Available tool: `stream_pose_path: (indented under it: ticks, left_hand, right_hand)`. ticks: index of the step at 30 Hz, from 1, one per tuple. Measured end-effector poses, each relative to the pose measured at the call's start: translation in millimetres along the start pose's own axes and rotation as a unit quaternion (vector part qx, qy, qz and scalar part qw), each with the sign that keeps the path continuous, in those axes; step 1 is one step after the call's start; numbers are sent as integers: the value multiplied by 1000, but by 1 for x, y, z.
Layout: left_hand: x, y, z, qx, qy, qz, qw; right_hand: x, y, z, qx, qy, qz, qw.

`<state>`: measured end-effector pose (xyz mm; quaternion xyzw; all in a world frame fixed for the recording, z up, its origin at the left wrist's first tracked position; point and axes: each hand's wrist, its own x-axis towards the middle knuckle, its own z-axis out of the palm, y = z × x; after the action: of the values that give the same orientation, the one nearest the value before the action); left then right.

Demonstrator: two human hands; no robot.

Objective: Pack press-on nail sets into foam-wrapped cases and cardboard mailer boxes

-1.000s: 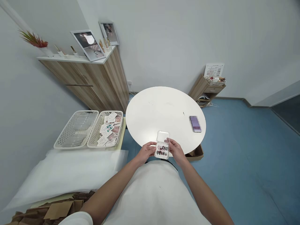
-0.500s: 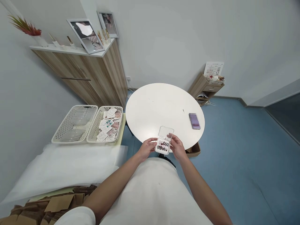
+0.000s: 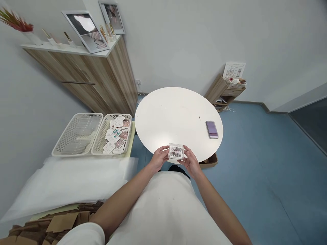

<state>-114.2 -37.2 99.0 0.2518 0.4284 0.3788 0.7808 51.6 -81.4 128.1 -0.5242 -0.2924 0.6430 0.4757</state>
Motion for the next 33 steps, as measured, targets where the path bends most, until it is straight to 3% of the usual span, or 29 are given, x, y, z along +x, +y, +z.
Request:
stream_pose_path:
  ticks: [9, 16, 20, 26, 33]
  left_hand:
    - [12, -2, 8, -17, 14, 1, 1000]
    - [25, 4, 27, 10, 44, 8, 999]
    - [29, 6, 42, 58, 43, 28, 997]
    - [30, -2, 54, 161, -4, 40, 986]
    - [37, -20, 64, 191, 25, 39, 980]
  right_hand:
    - [8, -1, -10, 34, -33, 55, 997]
    - [23, -14, -22, 29, -19, 50, 998]
    - [33, -21, -35, 14, -15, 38, 999]
    - [47, -24, -55, -1, -33, 25, 999]
    - [50, -16, -74, -28, -32, 17, 999]
